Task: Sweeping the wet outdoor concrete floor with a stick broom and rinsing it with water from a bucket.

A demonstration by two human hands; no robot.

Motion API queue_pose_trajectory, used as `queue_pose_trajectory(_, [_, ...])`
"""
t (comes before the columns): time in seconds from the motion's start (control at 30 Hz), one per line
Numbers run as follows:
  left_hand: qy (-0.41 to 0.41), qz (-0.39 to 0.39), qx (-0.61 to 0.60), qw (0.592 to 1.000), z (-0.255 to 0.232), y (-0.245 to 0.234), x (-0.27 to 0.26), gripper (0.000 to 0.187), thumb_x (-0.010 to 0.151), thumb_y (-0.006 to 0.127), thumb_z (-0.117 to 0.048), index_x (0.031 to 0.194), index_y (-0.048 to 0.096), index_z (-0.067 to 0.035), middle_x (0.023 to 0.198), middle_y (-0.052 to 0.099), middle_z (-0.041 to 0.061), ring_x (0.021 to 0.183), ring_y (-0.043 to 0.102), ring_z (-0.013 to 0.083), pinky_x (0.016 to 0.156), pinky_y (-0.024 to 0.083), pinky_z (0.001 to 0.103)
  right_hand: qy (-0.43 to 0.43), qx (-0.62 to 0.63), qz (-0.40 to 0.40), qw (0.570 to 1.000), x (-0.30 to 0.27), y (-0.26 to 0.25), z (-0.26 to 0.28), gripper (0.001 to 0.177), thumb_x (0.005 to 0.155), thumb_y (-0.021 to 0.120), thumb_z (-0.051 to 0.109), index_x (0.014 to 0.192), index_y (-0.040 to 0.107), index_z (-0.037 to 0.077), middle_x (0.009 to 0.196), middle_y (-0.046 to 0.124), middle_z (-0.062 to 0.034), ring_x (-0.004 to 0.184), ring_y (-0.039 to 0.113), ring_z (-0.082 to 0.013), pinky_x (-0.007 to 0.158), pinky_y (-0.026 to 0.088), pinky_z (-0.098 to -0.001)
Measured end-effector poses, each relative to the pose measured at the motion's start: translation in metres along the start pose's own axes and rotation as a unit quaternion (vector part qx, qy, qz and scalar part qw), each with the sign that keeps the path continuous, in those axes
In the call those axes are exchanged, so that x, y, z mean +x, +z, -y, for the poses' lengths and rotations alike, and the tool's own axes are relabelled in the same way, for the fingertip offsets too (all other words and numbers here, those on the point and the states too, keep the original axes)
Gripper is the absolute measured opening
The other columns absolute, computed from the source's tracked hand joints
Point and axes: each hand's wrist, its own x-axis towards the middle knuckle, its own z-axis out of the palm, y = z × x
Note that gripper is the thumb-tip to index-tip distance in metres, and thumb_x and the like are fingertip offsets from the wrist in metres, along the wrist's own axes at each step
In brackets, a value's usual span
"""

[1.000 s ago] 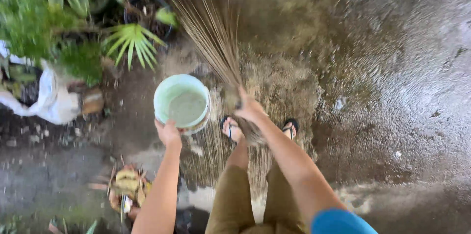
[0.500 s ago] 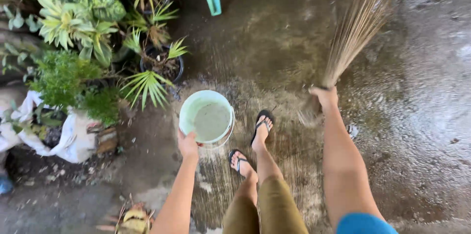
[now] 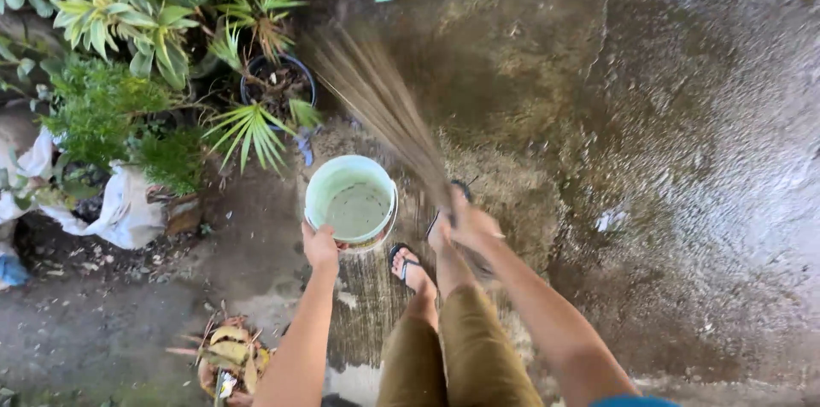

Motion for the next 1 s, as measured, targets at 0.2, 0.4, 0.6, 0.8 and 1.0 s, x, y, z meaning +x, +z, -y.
queue_pose_trajectory(0.2, [0.014,0.032,0.013,0.999,-0.02,0.026,-0.013,0.065,0.082,0.05,-0.003,0.145,0.043,-0.016,0.103,0.067,0.012,0.05,0.059,0.0242,0.043,0.048,0.038,0.197,-0.047,-0.092,0.975,-0.045,-0.097,-0.172,0.07,0.077,0.08,0.028,0.138,0.051,0.012,0.104,0.074,-0.013,0.071,0.071,-0.0187,0.057,0.061,-0.0312])
queue_pose_trajectory(0.4, [-0.028,0.044,-0.009,0.999,-0.03,0.044,-0.025,0.063,0.085,0.05,-0.003,0.146,0.042,-0.017,0.103,0.065,0.011,0.056,0.059,0.019,0.047,0.051,0.033,0.18,0.183,-0.296,0.92,-0.011,-0.188,-0.129,0.12,0.073,0.077,0.015,0.166,0.002,0.016,0.116,0.065,-0.0225,0.077,0.068,-0.0284,0.063,0.06,-0.036])
queue_pose_trajectory(0.6, [-0.03,0.032,-0.016,0.999,-0.024,0.052,-0.027,0.059,0.087,0.05,-0.002,0.145,0.042,-0.014,0.101,0.064,0.012,0.057,0.057,0.0179,0.048,0.053,0.034,0.03,0.126,-0.204,0.97,0.142,-0.106,-0.038,0.074,0.075,0.097,0.035,0.13,0.057,0.004,0.11,0.069,-0.0173,0.094,0.067,-0.0238,0.077,0.053,-0.0308])
queue_pose_trajectory(0.8, [-0.039,0.051,-0.032,0.997,-0.036,0.055,-0.041,0.052,0.088,0.051,-0.004,0.139,0.045,-0.015,0.099,0.066,0.009,0.053,0.054,0.0174,0.045,0.05,0.032,0.026,0.027,-0.043,0.998,0.022,-0.161,-0.027,0.118,0.075,0.076,0.015,0.17,0.008,0.029,0.105,0.076,-0.021,0.058,0.055,-0.0182,0.045,0.041,-0.0297])
queue_pose_trajectory(1.0, [-0.005,0.039,-0.038,0.998,-0.006,0.041,-0.04,0.055,0.084,0.052,-0.001,0.138,0.049,-0.013,0.098,0.066,0.013,0.054,0.058,0.0187,0.044,0.051,0.033,0.067,-0.02,-0.181,0.981,0.0,-0.173,-0.167,0.14,0.06,0.094,0.027,0.16,-0.001,0.005,0.158,0.035,-0.0258,0.064,0.066,-0.0268,0.053,0.058,-0.0357])
